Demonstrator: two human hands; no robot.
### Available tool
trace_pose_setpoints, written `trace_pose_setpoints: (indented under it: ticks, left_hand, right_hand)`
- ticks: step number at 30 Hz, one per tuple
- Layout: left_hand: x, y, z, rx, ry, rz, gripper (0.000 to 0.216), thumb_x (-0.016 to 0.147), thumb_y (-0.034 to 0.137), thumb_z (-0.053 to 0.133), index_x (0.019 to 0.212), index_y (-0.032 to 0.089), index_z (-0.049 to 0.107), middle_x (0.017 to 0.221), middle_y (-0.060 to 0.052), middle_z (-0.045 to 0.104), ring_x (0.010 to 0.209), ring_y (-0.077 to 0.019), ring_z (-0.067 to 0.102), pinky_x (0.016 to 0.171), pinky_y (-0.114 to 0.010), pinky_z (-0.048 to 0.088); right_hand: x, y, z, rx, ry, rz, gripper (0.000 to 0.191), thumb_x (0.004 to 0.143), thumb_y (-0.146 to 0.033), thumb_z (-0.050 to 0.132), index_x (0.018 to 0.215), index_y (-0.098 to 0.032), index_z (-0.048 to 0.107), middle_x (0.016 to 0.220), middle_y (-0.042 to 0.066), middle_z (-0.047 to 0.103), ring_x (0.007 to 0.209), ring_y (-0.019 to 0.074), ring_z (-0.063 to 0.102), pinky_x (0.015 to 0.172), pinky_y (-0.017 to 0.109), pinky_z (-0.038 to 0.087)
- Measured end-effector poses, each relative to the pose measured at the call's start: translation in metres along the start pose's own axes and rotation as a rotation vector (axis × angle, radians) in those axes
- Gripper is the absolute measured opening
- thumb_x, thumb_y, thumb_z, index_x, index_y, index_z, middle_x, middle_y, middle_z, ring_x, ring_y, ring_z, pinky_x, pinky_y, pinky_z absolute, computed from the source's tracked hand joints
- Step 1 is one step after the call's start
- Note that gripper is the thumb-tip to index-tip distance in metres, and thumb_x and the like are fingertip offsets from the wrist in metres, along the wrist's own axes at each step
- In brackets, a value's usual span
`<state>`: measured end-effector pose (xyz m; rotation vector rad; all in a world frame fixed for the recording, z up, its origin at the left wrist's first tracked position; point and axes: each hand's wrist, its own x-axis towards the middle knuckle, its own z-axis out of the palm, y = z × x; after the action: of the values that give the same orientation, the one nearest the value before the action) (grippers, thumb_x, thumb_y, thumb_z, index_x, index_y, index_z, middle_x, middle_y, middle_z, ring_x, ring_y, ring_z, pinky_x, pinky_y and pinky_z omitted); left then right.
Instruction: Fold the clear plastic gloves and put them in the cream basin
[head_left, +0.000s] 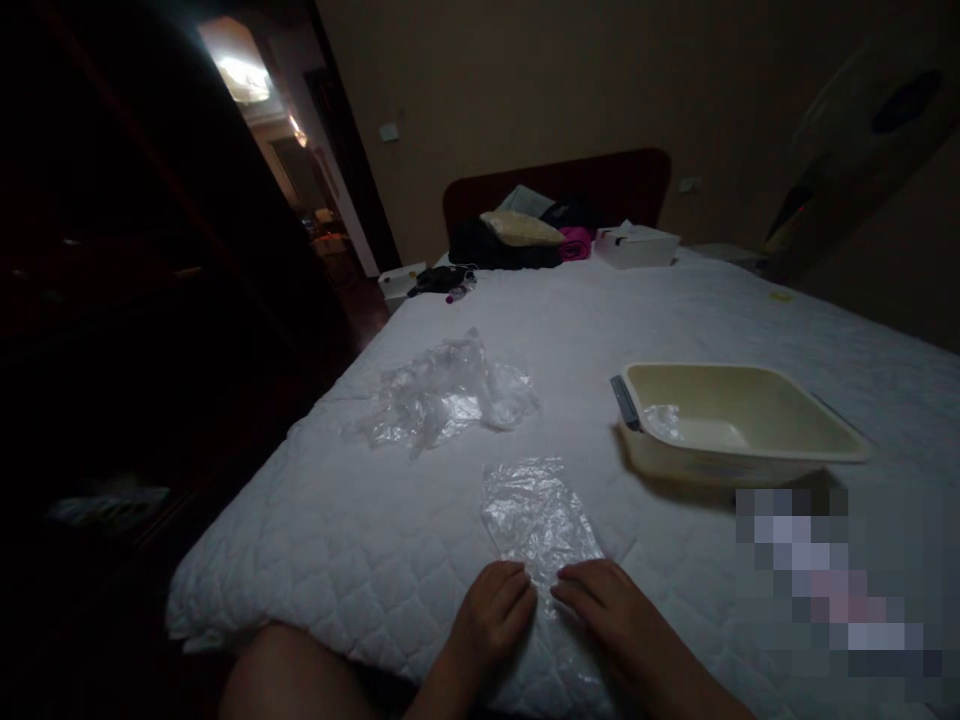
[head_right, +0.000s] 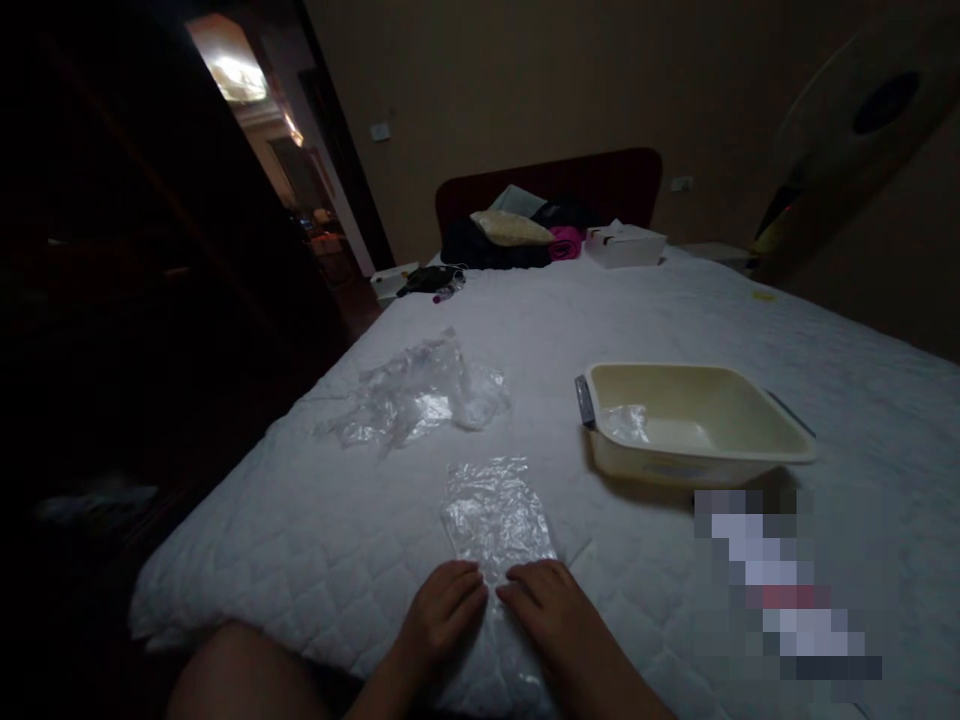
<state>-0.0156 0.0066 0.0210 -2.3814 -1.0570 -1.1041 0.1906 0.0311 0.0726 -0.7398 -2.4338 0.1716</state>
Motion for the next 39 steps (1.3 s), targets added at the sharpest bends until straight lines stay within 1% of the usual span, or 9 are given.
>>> trace_pose_setpoints:
  ticks: [5,10,13,16,20,22,28,34,39]
  left_hand:
    - [0.004,0.001,-0.001,0.002,0.01,-0.023,0.012,0.086,0.01,0.048,0.088,0.012,0.06,0.081,-0.007,0.066,0.084,-0.0163,0.062,0.073,-0.032,0.055]
    - [0.003,0.001,0.0,0.019,0.007,-0.02,0.013,0.086,0.011,0.049,0.083,0.012,0.061,0.078,-0.006,0.066,0.083,-0.0157,0.062,0.074,-0.031,0.054]
    - [0.002,0.002,0.001,0.023,-0.014,-0.035,0.012,0.086,0.012,0.05,0.081,0.012,0.061,0.076,-0.005,0.065,0.081,-0.0153,0.062,0.073,-0.031,0.054]
    - [0.001,0.003,0.002,0.014,-0.026,-0.037,0.011,0.085,0.012,0.052,0.079,0.012,0.061,0.074,-0.005,0.064,0.08,-0.0153,0.062,0.073,-0.03,0.054]
    - [0.002,0.004,0.002,0.01,-0.029,-0.023,0.009,0.083,0.012,0.054,0.077,0.011,0.061,0.073,-0.005,0.064,0.08,-0.0161,0.062,0.074,-0.031,0.054]
    - [0.001,0.004,0.001,0.023,-0.04,-0.008,0.01,0.084,0.012,0.053,0.078,0.012,0.061,0.074,-0.006,0.065,0.081,-0.0163,0.062,0.075,-0.032,0.054]
    - [0.002,0.005,0.001,0.036,-0.026,0.007,0.009,0.083,0.013,0.054,0.078,0.012,0.062,0.075,-0.006,0.065,0.081,-0.0165,0.063,0.074,-0.032,0.055]
    - [0.002,0.006,0.002,0.028,-0.026,0.004,0.006,0.082,0.012,0.057,0.078,0.011,0.062,0.076,-0.005,0.065,0.082,-0.0169,0.063,0.074,-0.032,0.055]
    - [-0.001,0.006,0.003,0.031,-0.046,-0.004,0.003,0.08,0.011,0.059,0.079,0.01,0.062,0.077,-0.006,0.066,0.084,-0.0171,0.063,0.078,-0.031,0.054]
  right_hand:
    - [0.0,0.011,0.016,-0.032,-0.065,-0.053,0.025,0.083,-0.012,0.048,0.102,-0.022,0.059,0.096,0.005,0.066,0.085,0.0175,0.059,0.075,0.032,0.048]
    - [-0.018,0.02,0.029,-0.077,0.006,-0.114,0.03,0.085,-0.011,0.039,0.105,-0.022,0.058,0.097,0.006,0.067,0.088,0.0176,0.059,0.083,0.038,0.043]
    - [-0.024,0.02,0.031,-0.12,0.046,-0.135,0.026,0.087,-0.014,0.04,0.103,-0.022,0.059,0.096,0.004,0.068,0.09,0.0178,0.061,0.089,0.04,0.038]
    - [-0.021,0.016,0.026,-0.111,0.112,-0.068,0.019,0.087,-0.021,0.044,0.098,-0.022,0.059,0.089,0.002,0.069,0.086,0.0189,0.061,0.093,0.043,0.031]
    - [-0.011,0.009,0.014,-0.114,0.024,-0.069,0.02,0.081,-0.021,0.052,0.1,-0.022,0.056,0.088,0.001,0.069,0.084,0.0204,0.06,0.092,0.042,0.03]
    - [-0.006,0.006,0.013,-0.091,0.04,-0.028,0.019,0.08,-0.019,0.05,0.098,-0.023,0.054,0.083,0.001,0.067,0.081,0.0201,0.06,0.09,0.041,0.031]
    - [0.001,0.004,0.026,-0.071,0.172,0.148,0.014,0.086,-0.017,0.039,0.091,-0.022,0.051,0.075,0.001,0.063,0.072,0.0188,0.058,0.086,0.041,0.031]
    - [0.006,0.006,0.034,-0.051,0.163,0.221,0.018,0.088,-0.018,0.04,0.072,-0.022,0.048,0.064,0.0,0.055,0.063,0.0172,0.053,0.073,0.035,0.036]
    - [0.007,0.008,0.036,-0.066,0.11,0.177,0.023,0.087,-0.014,0.037,0.095,-0.02,0.058,0.079,0.004,0.062,0.072,0.0183,0.056,0.07,0.032,0.038]
